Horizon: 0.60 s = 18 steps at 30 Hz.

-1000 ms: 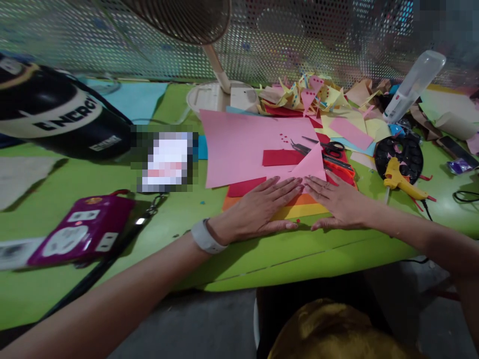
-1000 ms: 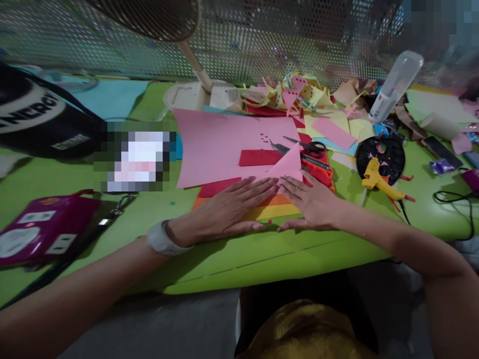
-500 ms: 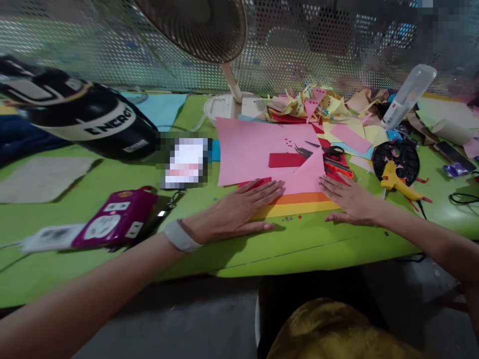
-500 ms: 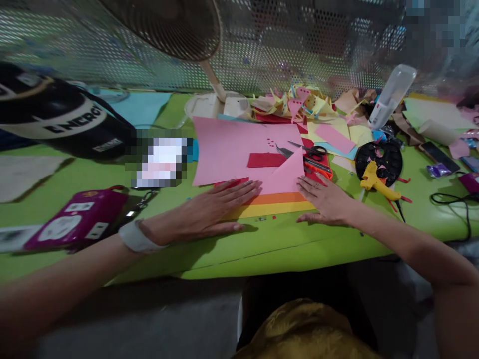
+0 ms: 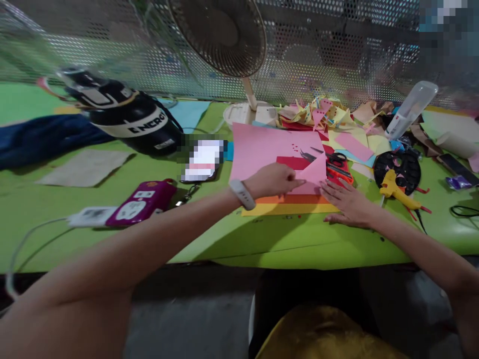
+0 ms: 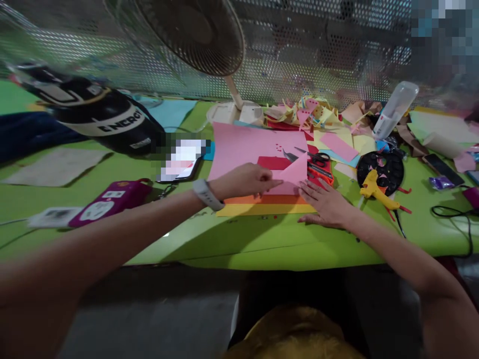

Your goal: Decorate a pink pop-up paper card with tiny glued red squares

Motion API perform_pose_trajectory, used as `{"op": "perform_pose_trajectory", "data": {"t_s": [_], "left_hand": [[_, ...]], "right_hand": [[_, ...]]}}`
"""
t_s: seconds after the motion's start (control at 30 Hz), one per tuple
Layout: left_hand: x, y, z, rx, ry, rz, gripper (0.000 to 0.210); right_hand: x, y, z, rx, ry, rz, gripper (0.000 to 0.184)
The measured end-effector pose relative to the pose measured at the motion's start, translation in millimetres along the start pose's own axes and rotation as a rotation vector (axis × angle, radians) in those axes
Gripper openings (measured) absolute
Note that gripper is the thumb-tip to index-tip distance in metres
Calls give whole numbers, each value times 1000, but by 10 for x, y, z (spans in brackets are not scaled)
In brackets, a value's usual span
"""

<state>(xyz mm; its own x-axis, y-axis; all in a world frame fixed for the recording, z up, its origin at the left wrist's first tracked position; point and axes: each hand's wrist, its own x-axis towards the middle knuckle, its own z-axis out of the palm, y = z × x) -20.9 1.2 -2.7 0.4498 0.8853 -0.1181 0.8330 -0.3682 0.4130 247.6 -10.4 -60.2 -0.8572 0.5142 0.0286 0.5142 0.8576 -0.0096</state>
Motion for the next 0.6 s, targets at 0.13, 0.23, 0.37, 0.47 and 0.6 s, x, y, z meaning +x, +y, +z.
{"op": "perform_pose_trajectory", "data": {"t_s": [0.13,0.23,0.37,0.47,0.6], "left_hand": [[153,48,87,40,180,-4,36],[57,-146,44,-24,285,-121,38],[-117,-388,14,-203,188,-325,42],[-185,-442,51,-367,146,-341,40],[-203,-459,92,-577,146,-291,28]], "right_hand": [[-1,-2,-2,-14,5,-9,85],[1,7,4,-4,3,-19,86],[4,21,2,-5,18,-24,87],[9,19,0,-18,42,-24,87],[6,0,5,-40,42,-22,87]]}}
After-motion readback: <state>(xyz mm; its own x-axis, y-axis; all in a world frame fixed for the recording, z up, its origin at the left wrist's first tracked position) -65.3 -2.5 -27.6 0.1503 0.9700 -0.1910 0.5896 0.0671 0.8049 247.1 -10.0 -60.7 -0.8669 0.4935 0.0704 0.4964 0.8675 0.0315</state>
